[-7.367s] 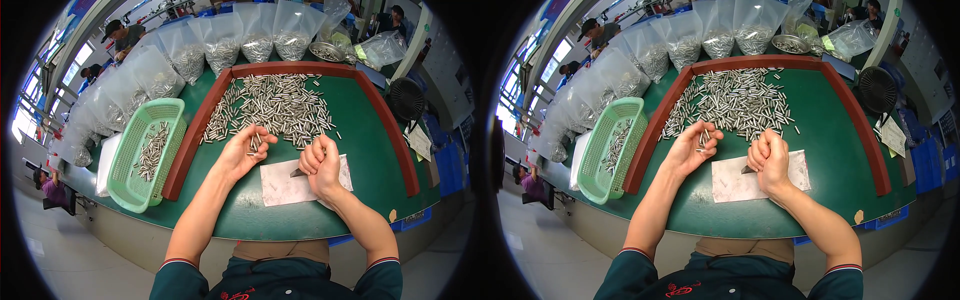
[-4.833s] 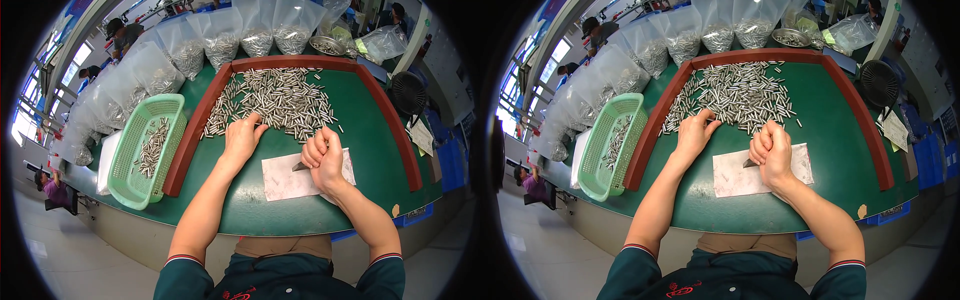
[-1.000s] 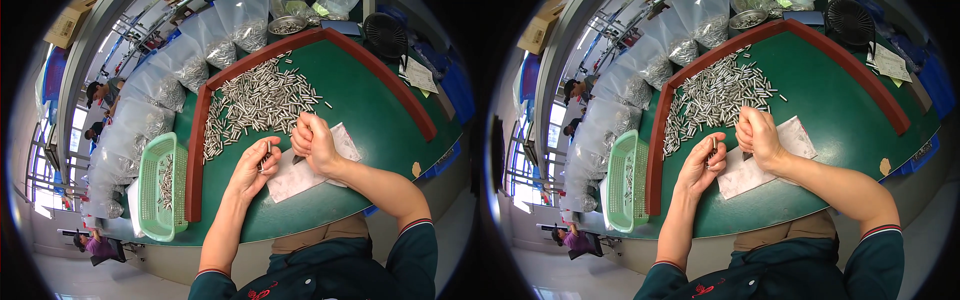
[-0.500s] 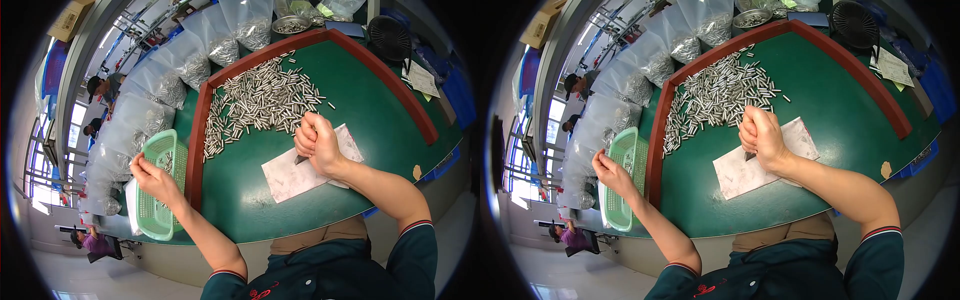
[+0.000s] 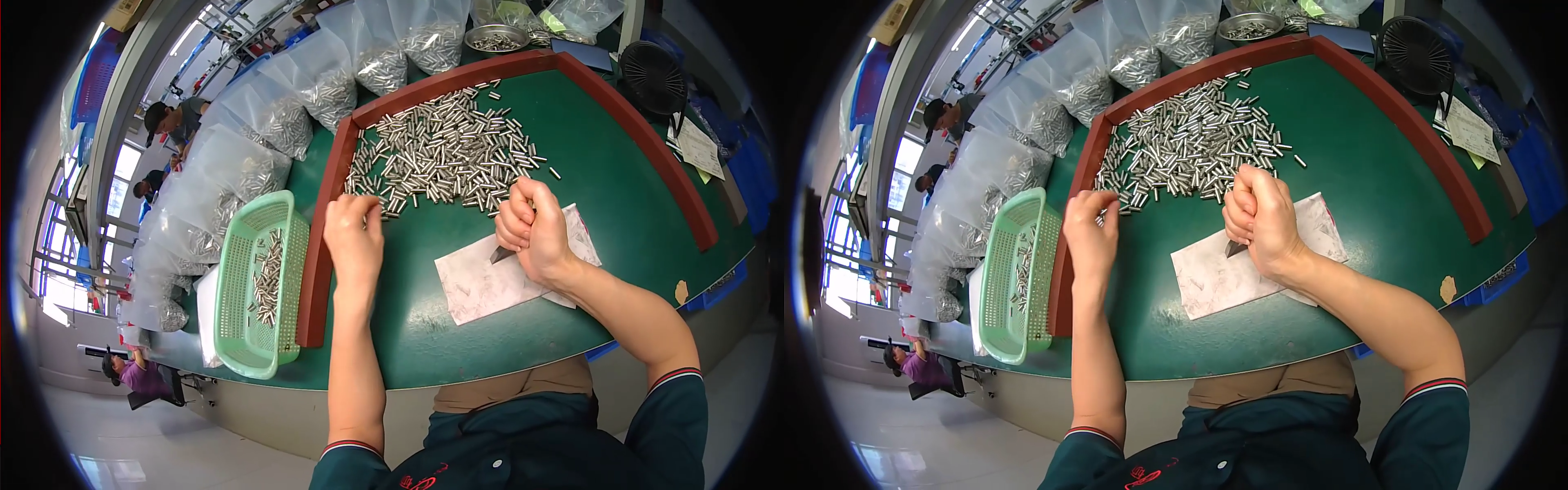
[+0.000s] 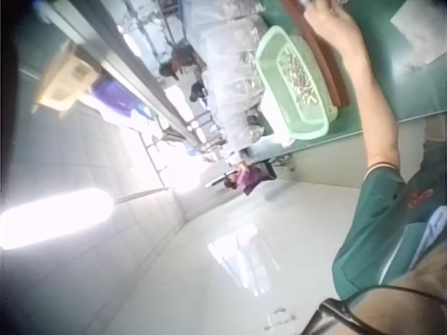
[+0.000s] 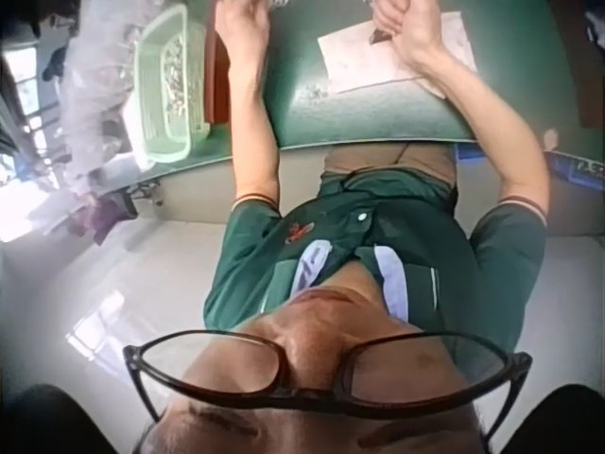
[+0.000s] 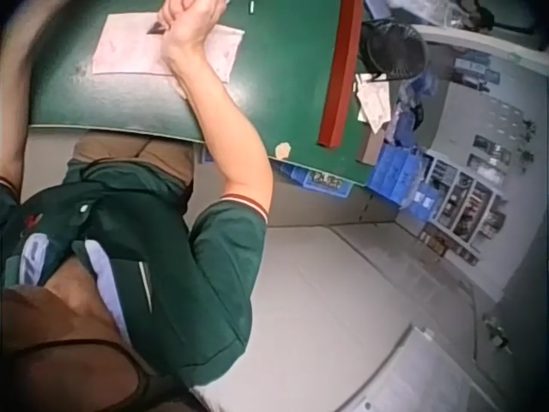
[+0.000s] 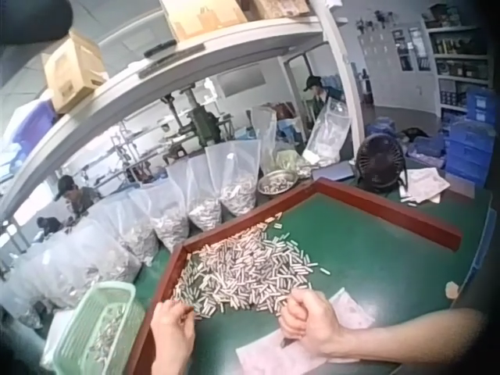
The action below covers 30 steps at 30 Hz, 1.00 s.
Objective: Picking up individual metal pins from a bulk pile, inspecting them, and using a small hand tool to scrape the tips before sorting them into a basket.
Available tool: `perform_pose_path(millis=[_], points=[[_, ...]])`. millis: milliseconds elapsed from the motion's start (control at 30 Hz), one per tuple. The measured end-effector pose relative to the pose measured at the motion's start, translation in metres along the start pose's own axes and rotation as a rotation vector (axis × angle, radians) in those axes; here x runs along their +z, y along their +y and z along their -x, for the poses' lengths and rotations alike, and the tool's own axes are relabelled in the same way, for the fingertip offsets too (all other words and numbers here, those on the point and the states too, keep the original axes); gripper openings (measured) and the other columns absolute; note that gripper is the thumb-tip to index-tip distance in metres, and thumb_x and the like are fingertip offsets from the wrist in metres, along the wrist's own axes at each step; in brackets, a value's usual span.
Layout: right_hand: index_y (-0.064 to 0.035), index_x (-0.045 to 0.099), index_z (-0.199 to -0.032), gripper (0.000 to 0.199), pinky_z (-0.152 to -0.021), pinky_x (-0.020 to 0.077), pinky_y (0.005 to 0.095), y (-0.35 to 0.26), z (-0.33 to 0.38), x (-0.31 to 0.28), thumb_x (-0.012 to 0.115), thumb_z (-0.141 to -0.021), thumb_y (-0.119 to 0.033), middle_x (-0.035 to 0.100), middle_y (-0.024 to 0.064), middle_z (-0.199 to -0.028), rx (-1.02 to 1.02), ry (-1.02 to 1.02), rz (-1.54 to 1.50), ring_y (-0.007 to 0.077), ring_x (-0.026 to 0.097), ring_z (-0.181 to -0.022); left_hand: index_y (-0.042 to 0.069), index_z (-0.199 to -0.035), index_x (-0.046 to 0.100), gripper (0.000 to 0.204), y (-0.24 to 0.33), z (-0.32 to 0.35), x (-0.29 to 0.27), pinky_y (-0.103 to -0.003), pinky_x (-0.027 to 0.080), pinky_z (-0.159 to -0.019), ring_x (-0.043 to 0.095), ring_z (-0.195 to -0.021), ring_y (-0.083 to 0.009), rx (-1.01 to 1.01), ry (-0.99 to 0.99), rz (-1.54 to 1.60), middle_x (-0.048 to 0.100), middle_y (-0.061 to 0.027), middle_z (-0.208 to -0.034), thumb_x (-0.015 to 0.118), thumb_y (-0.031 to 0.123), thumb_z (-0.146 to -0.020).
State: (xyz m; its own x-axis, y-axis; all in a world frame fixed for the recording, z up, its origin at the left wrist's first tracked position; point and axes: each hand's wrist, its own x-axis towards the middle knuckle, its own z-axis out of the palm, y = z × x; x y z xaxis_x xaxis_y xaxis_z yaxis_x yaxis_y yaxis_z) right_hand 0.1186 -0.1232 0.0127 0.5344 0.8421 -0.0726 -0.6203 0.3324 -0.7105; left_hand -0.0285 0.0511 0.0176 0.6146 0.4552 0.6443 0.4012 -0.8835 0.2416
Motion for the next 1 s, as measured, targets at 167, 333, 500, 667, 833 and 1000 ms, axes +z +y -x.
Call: perform_pose_path(millis=[167, 333, 500, 667, 833, 1000], points=[[-0.0128, 0.025, -0.052, 0.035, -0.035, 0.0165, 0.0242, 0.0, 0.0, 0.0, 0.032, -0.085, -0.021, 0.023, -0.0017, -0.04, -0.004, 0.012, 0.001, 0.0075, 0.017, -0.035, 0.0, -0.071, 0.059, 0.006, 0.01, 0.007, 0.029, -0.04, 0.04, -0.061, 0.05, -0.068, -0.0306, -0.027, -0.085, 0.042, 0.055, -0.0128, -0.068, 0.063, 0.005, -0.069], [-0.0126, 0.025, -0.052, 0.034, -0.035, 0.016, 0.0241, 0.0, 0.0, 0.0, 0.032, -0.085, -0.02, 0.023, -0.0016, -0.04, -0.008, 0.002, 0.002, 0.0074, 0.017, -0.035, -0.001, -0.072, 0.056, 0.013, 0.014, 0.003, 0.043, -0.041, 0.04, -0.062, 0.05, -0.066, -0.0317, -0.09, -0.147, 0.005, 0.054, -0.0142, -0.066, 0.066, 0.008, -0.068], [-0.0127, 0.025, -0.052, 0.035, -0.034, 0.016, 0.0239, -0.001, -0.001, -0.001, 0.033, -0.085, -0.02, 0.024, -0.0015, -0.04, -0.011, 0.009, -0.003, 0.0073, 0.017, -0.035, 0.0, -0.072, 0.055, 0.011, 0.019, 0.001, 0.042, -0.041, 0.041, -0.064, 0.051, -0.07, -0.0323, -0.034, -0.156, 0.026, 0.055, -0.015, -0.069, 0.063, 0.003, -0.066], [-0.0127, 0.025, -0.051, 0.036, -0.034, 0.0169, 0.0242, -0.003, 0.0, -0.002, 0.033, -0.086, -0.021, 0.024, -0.0013, -0.04, 0.005, 0.026, -0.01, 0.0076, 0.018, -0.034, 0.0, -0.082, 0.054, 0.018, 0.04, 0.004, 0.027, -0.041, 0.043, -0.063, 0.054, -0.068, -0.0319, -0.091, -0.353, 0.056, 0.056, -0.0151, -0.067, 0.061, 0.007, -0.067], [-0.0126, 0.025, -0.052, 0.036, -0.034, 0.0174, 0.0242, -0.001, 0.001, -0.002, 0.032, -0.086, -0.023, 0.024, -0.0013, -0.04, 0.018, 0.022, -0.011, 0.008, 0.018, -0.034, 0.0, -0.078, 0.056, 0.012, 0.042, 0.01, 0.023, -0.04, 0.044, -0.056, 0.056, -0.057, -0.031, -0.073, -0.342, 0.131, 0.056, -0.0145, -0.06, 0.058, 0.008, -0.07], [-0.0128, 0.025, -0.052, 0.038, -0.034, 0.0178, 0.0245, -0.001, 0.0, 0.0, 0.033, -0.087, -0.025, 0.024, -0.0013, -0.04, 0.02, 0.029, 0.0, 0.0082, 0.017, -0.034, 0.0, -0.081, 0.059, 0.016, 0.034, 0.007, 0.012, -0.038, 0.043, -0.066, 0.054, -0.073, -0.0289, 0.05, -0.347, 0.168, 0.056, -0.0143, -0.072, 0.049, -0.002, -0.069]])
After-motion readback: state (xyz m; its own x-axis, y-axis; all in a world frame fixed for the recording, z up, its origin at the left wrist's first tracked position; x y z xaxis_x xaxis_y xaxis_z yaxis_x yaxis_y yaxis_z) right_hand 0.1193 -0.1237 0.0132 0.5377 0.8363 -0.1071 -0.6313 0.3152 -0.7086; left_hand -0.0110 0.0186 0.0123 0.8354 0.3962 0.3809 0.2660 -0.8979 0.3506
